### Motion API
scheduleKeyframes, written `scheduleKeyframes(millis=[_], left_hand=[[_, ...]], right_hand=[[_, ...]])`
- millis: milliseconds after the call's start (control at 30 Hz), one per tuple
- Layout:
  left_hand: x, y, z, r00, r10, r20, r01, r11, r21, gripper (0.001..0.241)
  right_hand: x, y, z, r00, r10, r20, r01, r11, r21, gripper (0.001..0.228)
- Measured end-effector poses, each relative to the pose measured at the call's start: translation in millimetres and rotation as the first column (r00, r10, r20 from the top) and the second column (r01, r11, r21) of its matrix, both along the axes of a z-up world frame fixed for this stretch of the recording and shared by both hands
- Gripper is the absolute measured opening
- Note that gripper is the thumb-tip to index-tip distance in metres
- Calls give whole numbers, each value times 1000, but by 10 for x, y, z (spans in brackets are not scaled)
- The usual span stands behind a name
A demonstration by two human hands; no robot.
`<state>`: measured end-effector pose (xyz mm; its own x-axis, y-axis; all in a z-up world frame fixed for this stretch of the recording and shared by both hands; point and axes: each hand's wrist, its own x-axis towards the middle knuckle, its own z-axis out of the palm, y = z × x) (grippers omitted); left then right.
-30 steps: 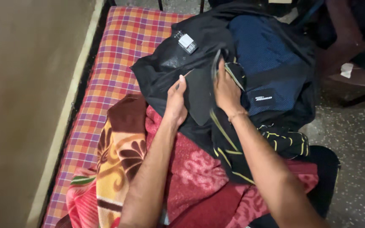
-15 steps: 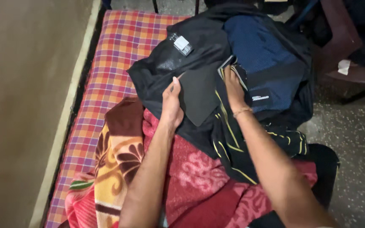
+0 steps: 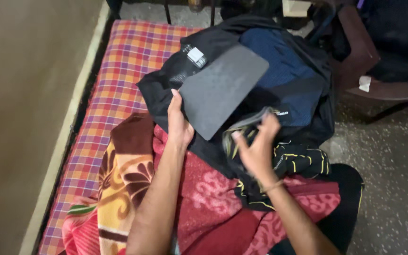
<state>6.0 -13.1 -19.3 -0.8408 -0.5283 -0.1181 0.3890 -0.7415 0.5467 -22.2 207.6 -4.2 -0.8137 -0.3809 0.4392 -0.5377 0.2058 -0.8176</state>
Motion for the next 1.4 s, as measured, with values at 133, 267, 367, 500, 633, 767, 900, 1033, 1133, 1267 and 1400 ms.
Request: scheduleKeyframes(millis=[133, 267, 367, 500, 633, 767, 900, 1033, 1133, 1267, 1400], left_hand=[[-59, -15, -131, 999, -8, 35, 12, 994, -108, 49], [-194, 30, -283, 996, 52, 68, -17, 902, -431, 35], [-291, 111, -190, 972, 176, 153, -6, 675, -737, 30], [-354, 197, 212, 970, 12, 243, 156, 738, -656, 45], [-64, 2, 480, 940, -333, 76, 330, 943, 48, 72], [36, -68, 329, 962, -260, 81, 269, 950, -156, 54], [-38, -74, 113, 974, -44, 222, 94, 971, -222, 46], [-53, -66, 59, 987, -114, 109, 126, 986, -107, 42], [-34, -13, -3, 996, -75, 40, 82, 973, -214, 41], [-86, -57, -117, 997, -75, -11, 71, 972, -224, 52], [-161, -75, -284, 982, -147, 114, 172, 951, -257, 67]], right_hand=[[-290, -48, -84, 798, 391, 460, 39, 727, -685, 64], [-234, -99, 308, 655, 694, 298, -60, 441, -895, 56], [-167, -197, 826, 784, 591, 191, -200, 532, -823, 56], [-55, -351, 1070, 925, 296, -239, -346, 917, -201, 58], [54, -573, 709, 880, 469, -73, -468, 883, 37, 79], [124, -654, 317, 815, 557, 159, -535, 829, -164, 76], [166, -618, 266, 845, 528, 86, -487, 825, -286, 61], [15, -593, 438, 927, 345, -145, -374, 857, -355, 64], [-171, -625, 527, 857, 289, -426, -272, 957, 103, 56], [-420, -974, 623, 812, 492, -314, -462, 870, 170, 69], [-482, -1263, 595, 859, 376, -348, -278, 913, 299, 67]])
